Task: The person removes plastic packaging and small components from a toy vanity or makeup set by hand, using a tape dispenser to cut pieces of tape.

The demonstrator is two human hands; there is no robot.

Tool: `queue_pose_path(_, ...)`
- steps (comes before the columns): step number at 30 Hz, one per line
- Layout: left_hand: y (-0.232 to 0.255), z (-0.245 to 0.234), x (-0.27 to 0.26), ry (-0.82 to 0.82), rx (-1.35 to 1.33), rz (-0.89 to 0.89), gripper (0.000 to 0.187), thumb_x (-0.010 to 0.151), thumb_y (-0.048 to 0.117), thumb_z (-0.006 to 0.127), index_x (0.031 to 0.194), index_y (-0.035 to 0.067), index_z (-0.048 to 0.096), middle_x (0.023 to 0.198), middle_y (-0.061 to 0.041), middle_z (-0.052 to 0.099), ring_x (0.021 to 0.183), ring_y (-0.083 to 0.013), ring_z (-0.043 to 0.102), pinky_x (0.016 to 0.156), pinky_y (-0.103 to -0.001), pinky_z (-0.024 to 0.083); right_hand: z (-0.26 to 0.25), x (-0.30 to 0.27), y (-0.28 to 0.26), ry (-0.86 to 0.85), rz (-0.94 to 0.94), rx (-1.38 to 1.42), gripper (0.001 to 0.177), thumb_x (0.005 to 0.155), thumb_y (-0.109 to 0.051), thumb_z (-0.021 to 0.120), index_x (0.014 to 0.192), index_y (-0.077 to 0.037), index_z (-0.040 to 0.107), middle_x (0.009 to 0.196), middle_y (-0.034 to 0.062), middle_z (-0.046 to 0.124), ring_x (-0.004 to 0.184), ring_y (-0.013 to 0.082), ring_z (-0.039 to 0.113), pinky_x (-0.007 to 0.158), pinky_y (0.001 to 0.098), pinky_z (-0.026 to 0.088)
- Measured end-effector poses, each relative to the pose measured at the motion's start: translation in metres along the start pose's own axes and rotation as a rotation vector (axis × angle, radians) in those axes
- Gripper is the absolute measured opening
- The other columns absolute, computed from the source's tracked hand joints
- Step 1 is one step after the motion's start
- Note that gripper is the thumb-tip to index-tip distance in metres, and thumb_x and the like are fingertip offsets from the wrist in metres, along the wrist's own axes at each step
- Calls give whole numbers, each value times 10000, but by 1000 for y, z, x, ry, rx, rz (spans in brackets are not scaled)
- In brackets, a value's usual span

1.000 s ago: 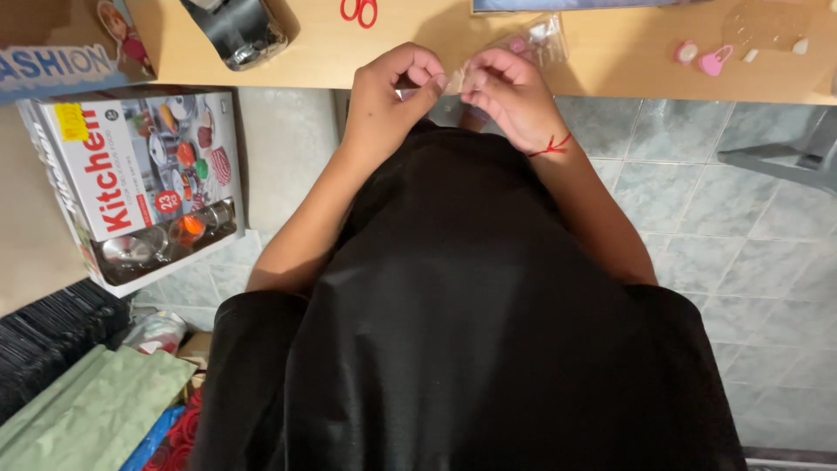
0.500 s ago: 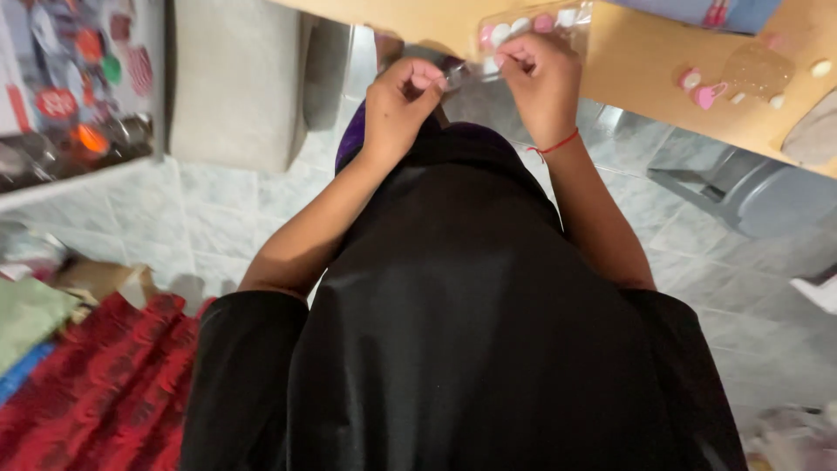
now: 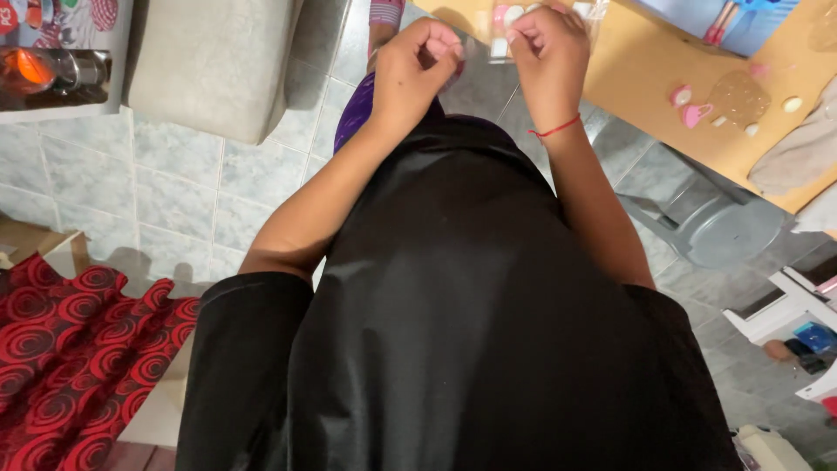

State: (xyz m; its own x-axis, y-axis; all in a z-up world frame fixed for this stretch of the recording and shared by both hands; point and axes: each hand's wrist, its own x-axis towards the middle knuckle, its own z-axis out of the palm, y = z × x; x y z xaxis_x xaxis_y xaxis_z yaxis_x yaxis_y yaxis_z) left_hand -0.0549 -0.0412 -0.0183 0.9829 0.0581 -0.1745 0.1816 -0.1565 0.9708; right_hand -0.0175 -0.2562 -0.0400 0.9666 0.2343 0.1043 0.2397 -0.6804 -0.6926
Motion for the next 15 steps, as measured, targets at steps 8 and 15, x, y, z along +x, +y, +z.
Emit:
queue_pose_path(8, -18, -8, 4, -8, 10, -78, 99, 884, 45, 706, 893, 143, 713, 795, 63, 724, 710, -32, 628, 699, -202, 511, 16, -1, 8, 98, -135, -77, 221, 806, 22, 816, 758, -125, 659, 662, -5, 616, 780, 247, 525, 784, 340, 463)
queue_pose_path(15, -28, -9, 8, -2, 53, -114, 46, 892, 113, 728, 883, 157, 715, 743, 74, 698, 651, -23, 599, 657, -204, 498, 21, 0, 9, 91, -133, -155, 200, 756, 4, 773, 753, -144, 639, 624, -18, 544, 745, 234, 487, 708, 341, 449)
